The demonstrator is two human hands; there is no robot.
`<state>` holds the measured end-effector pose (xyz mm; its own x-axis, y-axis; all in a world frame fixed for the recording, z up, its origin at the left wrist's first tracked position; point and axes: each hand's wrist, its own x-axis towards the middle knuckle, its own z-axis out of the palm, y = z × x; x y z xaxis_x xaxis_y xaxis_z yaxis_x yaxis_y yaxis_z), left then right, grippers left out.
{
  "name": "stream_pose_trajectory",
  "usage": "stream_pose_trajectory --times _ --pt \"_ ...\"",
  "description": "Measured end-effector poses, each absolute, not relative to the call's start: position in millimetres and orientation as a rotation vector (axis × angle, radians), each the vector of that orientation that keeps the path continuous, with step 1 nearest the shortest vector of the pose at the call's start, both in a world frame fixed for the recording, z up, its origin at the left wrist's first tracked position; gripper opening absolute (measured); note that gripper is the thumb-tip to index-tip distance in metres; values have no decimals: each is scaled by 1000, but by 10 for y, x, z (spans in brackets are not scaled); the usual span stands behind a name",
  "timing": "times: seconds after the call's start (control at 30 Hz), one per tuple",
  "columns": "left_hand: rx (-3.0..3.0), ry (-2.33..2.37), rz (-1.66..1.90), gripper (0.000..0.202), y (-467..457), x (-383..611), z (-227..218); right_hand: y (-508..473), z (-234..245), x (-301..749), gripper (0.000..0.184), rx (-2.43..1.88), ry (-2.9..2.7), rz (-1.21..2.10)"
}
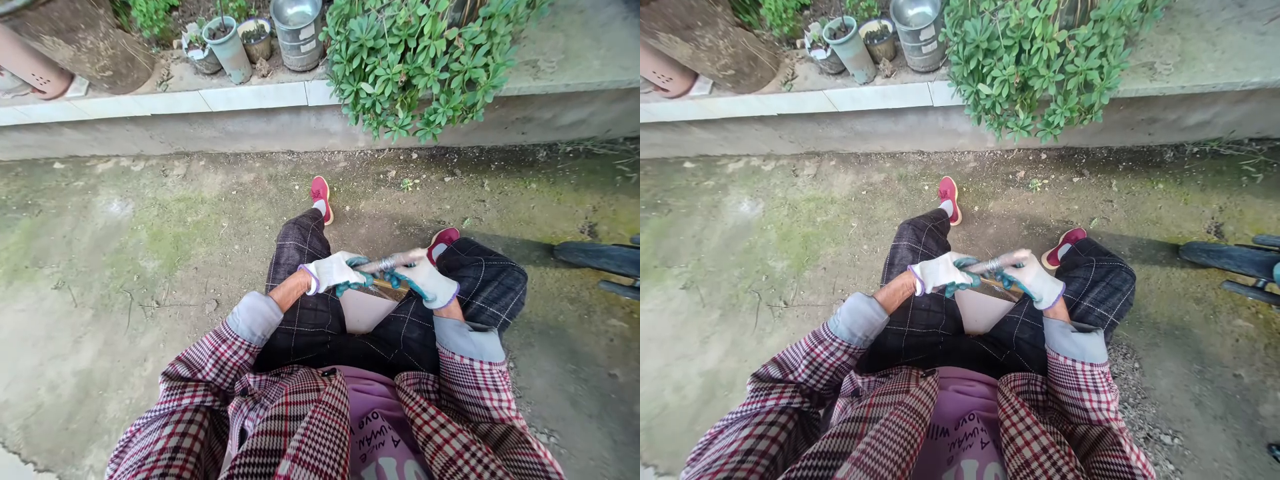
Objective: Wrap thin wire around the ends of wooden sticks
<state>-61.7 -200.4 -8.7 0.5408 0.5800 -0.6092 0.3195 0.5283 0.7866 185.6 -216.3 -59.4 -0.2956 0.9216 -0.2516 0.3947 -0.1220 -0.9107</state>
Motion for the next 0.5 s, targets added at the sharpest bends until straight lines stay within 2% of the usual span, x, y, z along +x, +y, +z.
stream_pose_trajectory --times 0.1,0.2,0.27,0.4,0.5 --pt "910 972 320 30 -1967 -582 -195 -2149 -708 1784 29 -1471 -1579 1450" --pt "828 1092 468 30 -1914 -554 -308 -2159 -730 1713 22 -1471 -1644 1506" --pt "845 1203 496 27 -1884 -548 -369 -2175 -686 1675 23 -1458 -1665 1594" --pt "1171 1391 329 22 -1879 -536 -500 -2198 -555 1684 24 -1393 -1695 1717" --pt "1667 1332 84 18 -1930 -526 -579 -2185 -521 1779 28 -1423 -1657 1588"
